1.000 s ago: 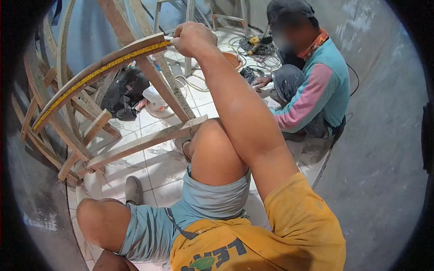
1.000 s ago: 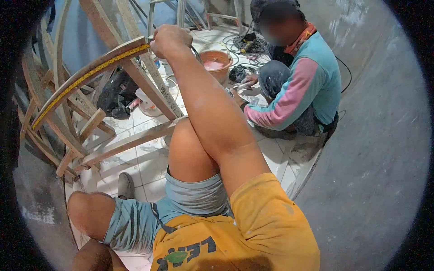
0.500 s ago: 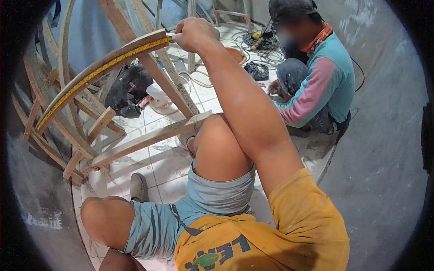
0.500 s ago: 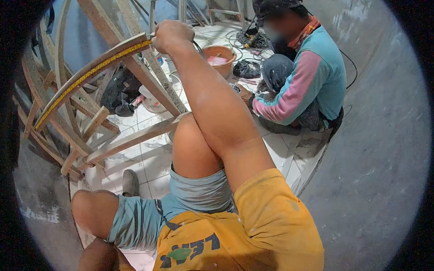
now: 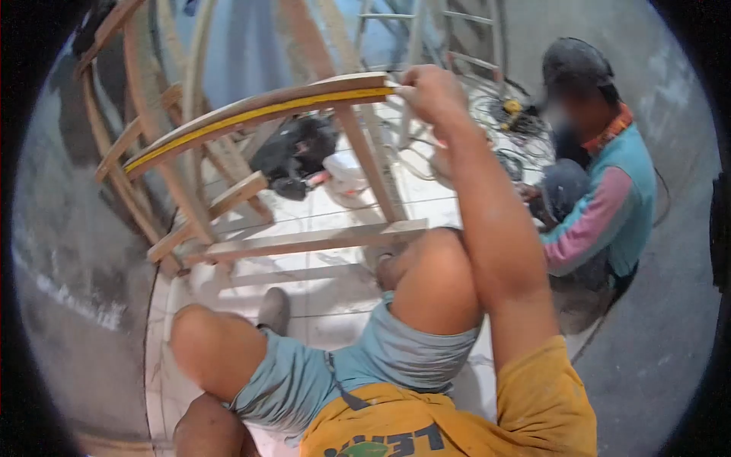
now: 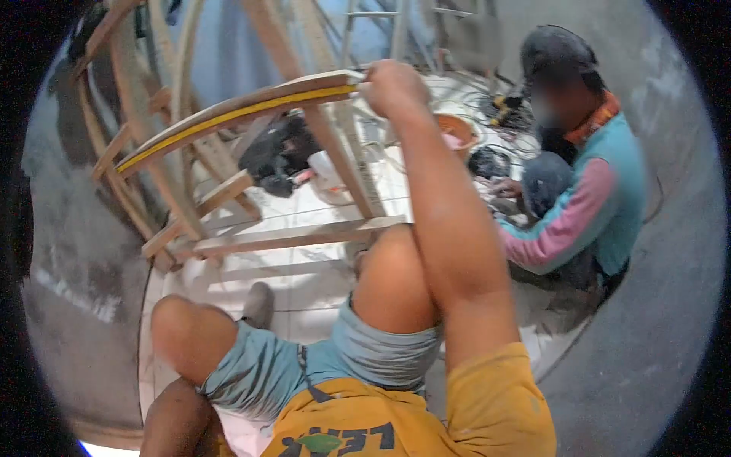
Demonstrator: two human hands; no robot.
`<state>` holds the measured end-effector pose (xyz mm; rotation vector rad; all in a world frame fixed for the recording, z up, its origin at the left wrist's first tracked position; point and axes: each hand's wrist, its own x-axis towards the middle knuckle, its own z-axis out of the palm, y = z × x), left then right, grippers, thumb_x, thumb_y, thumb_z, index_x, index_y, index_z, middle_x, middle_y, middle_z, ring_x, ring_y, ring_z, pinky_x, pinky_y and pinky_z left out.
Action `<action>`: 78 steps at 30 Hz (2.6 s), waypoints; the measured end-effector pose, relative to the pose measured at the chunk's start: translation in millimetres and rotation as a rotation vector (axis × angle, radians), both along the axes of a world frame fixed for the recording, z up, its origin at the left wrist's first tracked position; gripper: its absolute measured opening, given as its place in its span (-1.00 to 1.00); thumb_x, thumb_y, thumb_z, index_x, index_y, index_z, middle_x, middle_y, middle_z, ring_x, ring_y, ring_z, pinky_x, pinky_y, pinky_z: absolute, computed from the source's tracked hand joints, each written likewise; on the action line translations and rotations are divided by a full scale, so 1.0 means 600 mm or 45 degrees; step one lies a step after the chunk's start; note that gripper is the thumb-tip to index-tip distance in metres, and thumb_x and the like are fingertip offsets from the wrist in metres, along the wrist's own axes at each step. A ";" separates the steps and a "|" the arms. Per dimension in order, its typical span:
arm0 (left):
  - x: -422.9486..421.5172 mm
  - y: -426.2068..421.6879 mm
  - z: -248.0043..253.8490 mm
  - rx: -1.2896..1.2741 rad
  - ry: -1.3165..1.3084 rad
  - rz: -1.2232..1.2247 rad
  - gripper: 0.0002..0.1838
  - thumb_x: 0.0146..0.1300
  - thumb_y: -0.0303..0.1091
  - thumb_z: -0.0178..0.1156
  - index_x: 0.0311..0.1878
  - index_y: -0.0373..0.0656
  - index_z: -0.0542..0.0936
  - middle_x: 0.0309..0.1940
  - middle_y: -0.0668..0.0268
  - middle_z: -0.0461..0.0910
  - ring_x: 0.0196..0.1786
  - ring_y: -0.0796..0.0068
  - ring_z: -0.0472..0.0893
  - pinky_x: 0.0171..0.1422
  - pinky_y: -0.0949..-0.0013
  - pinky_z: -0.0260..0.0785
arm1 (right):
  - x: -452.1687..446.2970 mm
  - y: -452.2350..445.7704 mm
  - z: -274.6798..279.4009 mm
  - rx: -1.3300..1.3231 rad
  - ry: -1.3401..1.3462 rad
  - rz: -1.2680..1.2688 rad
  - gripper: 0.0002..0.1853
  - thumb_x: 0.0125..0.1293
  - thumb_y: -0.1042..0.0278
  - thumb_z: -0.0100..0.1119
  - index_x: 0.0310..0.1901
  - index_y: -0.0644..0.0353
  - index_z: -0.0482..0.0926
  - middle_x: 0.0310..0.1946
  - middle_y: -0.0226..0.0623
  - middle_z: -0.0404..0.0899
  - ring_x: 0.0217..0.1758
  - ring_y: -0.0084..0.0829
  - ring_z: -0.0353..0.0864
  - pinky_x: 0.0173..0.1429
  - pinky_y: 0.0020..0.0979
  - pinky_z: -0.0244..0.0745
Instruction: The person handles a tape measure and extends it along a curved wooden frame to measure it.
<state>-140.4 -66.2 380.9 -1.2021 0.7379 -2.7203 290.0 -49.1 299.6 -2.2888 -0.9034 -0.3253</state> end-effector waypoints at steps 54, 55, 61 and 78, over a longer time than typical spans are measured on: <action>-0.059 0.065 -0.035 -0.170 0.975 0.373 -0.45 0.54 0.20 -0.05 0.24 -0.10 0.42 0.06 0.17 0.44 0.01 0.13 0.38 0.14 -0.10 0.26 | 0.011 0.009 -0.008 0.104 -0.218 0.056 -0.68 0.22 0.07 0.44 -0.15 0.14 0.80 -0.13 0.04 0.77 0.01 0.01 0.75 0.16 -0.12 0.56; -0.065 0.071 -0.035 -0.134 1.000 0.378 -0.45 0.54 0.20 -0.05 0.23 -0.11 0.43 0.04 0.17 0.46 -0.01 0.13 0.39 0.12 -0.09 0.28 | 0.011 0.008 -0.011 0.108 -0.207 0.047 -0.68 0.22 0.07 0.44 -0.14 0.13 0.80 -0.13 0.05 0.77 0.01 0.01 0.75 0.15 -0.12 0.57; -0.107 0.078 -0.057 -0.036 1.209 0.338 -0.45 0.55 0.17 -0.05 0.16 -0.17 0.50 -0.05 0.16 0.53 -0.11 0.15 0.45 0.05 -0.05 0.35 | 0.028 0.008 -0.014 -0.003 -0.227 0.014 -0.67 0.26 0.03 0.40 -0.01 -0.03 0.80 -0.03 -0.09 0.79 0.11 -0.04 0.75 0.24 -0.10 0.58; -0.026 0.089 -0.117 -0.599 1.114 0.310 -0.54 0.27 -0.18 0.48 0.09 -0.28 0.61 -0.37 0.22 0.64 -0.53 0.51 0.45 -0.39 0.47 0.25 | -0.008 -0.010 -0.004 0.024 -0.100 -0.028 -0.68 0.28 0.01 0.40 -0.02 -0.04 0.81 -0.03 -0.04 0.78 0.11 -0.03 0.74 0.22 -0.08 0.58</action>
